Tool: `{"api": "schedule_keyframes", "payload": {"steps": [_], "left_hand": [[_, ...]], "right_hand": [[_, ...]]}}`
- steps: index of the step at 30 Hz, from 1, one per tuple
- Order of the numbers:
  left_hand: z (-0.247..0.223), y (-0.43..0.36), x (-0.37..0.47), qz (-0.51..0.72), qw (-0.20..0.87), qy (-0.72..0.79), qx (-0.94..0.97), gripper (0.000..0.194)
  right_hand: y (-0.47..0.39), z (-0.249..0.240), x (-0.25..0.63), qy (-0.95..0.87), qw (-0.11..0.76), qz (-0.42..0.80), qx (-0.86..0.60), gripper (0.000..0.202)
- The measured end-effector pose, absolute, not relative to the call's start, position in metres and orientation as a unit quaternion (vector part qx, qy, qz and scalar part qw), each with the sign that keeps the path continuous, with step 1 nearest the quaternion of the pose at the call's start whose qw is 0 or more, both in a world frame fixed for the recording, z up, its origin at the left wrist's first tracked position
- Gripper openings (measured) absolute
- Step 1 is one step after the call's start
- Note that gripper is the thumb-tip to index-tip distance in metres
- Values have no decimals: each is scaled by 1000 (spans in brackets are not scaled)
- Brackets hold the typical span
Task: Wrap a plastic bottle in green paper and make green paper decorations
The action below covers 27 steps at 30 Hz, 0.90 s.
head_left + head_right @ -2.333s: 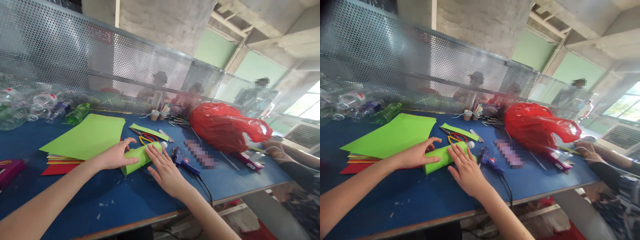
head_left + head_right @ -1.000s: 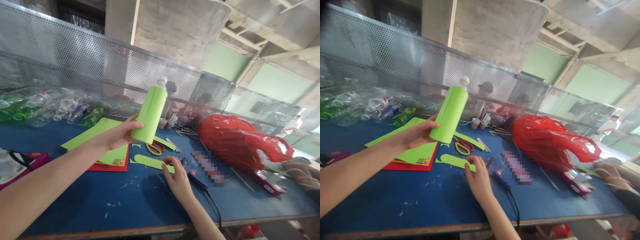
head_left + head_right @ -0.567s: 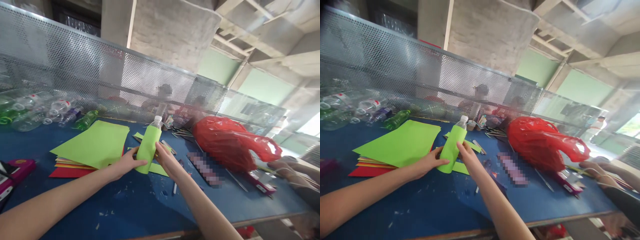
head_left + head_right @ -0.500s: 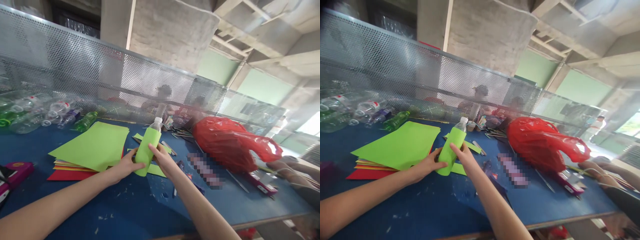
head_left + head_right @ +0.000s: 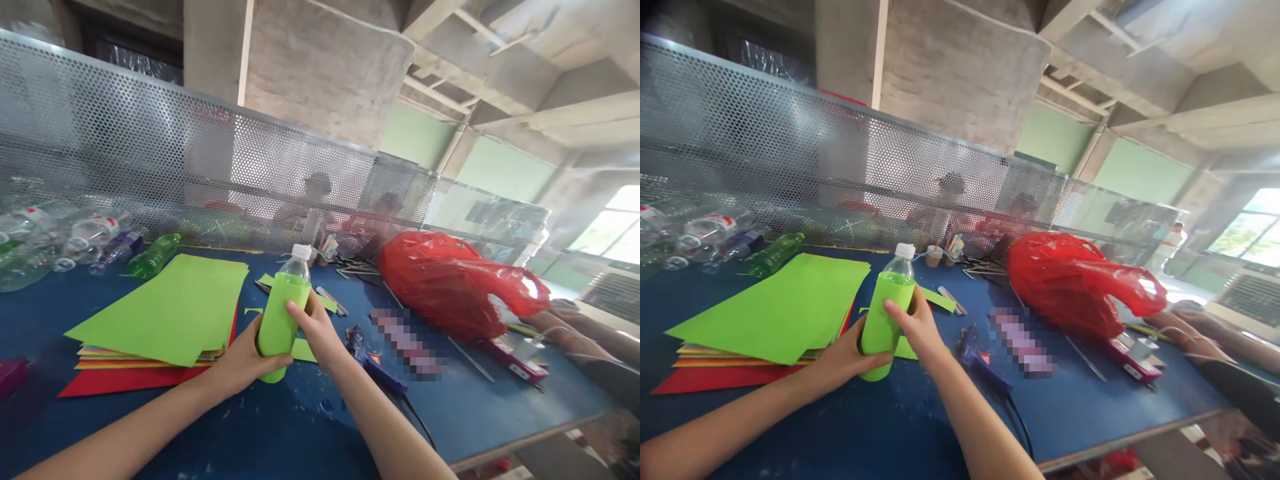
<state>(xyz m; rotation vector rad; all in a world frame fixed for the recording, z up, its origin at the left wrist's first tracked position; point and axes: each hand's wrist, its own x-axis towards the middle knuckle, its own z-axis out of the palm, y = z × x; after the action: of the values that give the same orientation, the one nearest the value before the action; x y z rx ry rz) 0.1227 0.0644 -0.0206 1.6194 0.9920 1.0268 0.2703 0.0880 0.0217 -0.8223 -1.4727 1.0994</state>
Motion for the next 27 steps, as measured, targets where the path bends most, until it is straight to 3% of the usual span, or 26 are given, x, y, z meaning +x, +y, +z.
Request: {"api": "schedule_keyframes", "payload": {"steps": [7,12,18,27], "left_hand": [[-19,59,128,439,468,408,649,79],[-13,56,128,451,469,416,635,69],[-15,55,136,447,418,464,641,62],[-9,56,127,391,491,422,654,73]], "right_hand": [[84,21,279,-643,498,496,-305,54],[78,20,278,-638,482,534,-273,51],[76,22,268,-596,528,526,-298,71],[82,21,267,-478,564,599,-307,49]]}}
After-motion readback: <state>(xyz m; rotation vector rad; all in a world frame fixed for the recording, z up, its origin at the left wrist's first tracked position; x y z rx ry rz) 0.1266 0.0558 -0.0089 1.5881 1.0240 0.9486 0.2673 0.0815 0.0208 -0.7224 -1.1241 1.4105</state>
